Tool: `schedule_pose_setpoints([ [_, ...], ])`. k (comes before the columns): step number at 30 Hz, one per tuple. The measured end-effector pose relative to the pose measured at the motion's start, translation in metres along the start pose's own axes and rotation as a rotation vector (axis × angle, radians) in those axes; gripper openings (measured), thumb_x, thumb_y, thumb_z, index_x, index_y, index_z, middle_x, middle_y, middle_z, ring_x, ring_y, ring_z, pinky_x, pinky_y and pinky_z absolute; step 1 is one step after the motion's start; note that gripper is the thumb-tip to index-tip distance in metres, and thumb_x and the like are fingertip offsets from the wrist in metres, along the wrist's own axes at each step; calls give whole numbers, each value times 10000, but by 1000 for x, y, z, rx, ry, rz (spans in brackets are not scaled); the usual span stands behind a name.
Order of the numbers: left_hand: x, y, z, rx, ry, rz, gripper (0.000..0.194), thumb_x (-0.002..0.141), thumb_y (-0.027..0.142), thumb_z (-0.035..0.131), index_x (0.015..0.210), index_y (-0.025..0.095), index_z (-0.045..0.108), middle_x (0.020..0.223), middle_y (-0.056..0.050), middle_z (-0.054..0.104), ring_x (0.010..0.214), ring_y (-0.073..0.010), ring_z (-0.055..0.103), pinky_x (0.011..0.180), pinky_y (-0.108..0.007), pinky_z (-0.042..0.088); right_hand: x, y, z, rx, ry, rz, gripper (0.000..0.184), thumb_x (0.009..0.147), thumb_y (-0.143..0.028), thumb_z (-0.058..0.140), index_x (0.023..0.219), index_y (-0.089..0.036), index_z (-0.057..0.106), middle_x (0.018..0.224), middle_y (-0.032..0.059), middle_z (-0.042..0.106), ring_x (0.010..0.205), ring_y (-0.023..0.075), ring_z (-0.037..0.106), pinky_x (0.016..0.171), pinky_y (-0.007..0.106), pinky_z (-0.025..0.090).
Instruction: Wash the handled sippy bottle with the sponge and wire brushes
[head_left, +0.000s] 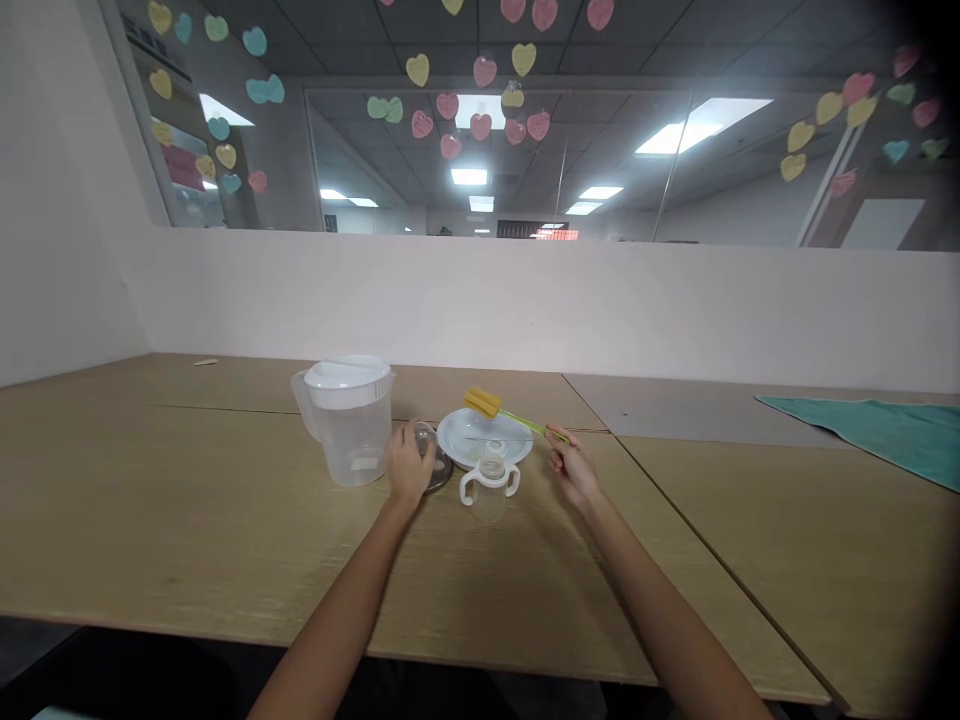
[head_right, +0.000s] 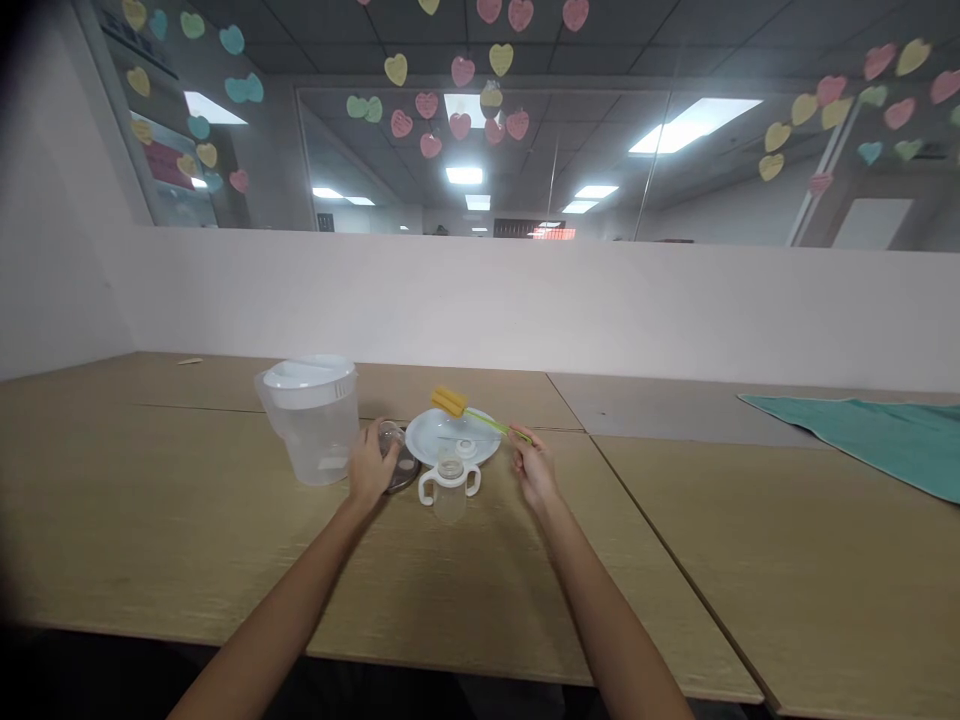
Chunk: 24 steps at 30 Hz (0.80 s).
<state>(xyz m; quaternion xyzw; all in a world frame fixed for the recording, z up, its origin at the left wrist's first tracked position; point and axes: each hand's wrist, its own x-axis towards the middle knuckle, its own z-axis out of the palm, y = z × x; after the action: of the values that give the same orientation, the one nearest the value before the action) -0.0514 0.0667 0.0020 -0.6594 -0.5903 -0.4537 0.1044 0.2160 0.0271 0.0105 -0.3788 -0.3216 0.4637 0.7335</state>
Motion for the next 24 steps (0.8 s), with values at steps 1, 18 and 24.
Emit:
schedule_pose_setpoints([
  [1, 0, 0, 0, 14, -23, -21, 414, 815, 307, 468, 1196, 149, 497, 1077, -122, 595, 1002, -266, 545, 877, -398, 438, 0, 0, 1, -12, 1, 2, 415, 488, -283, 781, 872, -188, 657, 467, -89, 432, 382, 34, 262, 348, 184, 180],
  [18, -3, -9, 14, 12, -207, -39, 401, 793, 193, 475, 1193, 165, 462, 1124, -114, 575, 1032, -238, 540, 902, -361, 416, 0, 1, 0, -157, 75, -24, 449, 501, -357, 753, 892, -169, 637, 440, -98, 414, 377, 50, 294, 361, 192, 200],
  [24, -4, -12, 17, -35, -181, -41, 409, 767, 181, 530, 1168, 161, 452, 1107, -108, 547, 1026, -217, 550, 849, -324, 450, 2, 3, -2, -210, 106, -80, 427, 520, -367, 719, 883, -158, 631, 429, -98, 388, 386, 59, 293, 370, 197, 213],
])
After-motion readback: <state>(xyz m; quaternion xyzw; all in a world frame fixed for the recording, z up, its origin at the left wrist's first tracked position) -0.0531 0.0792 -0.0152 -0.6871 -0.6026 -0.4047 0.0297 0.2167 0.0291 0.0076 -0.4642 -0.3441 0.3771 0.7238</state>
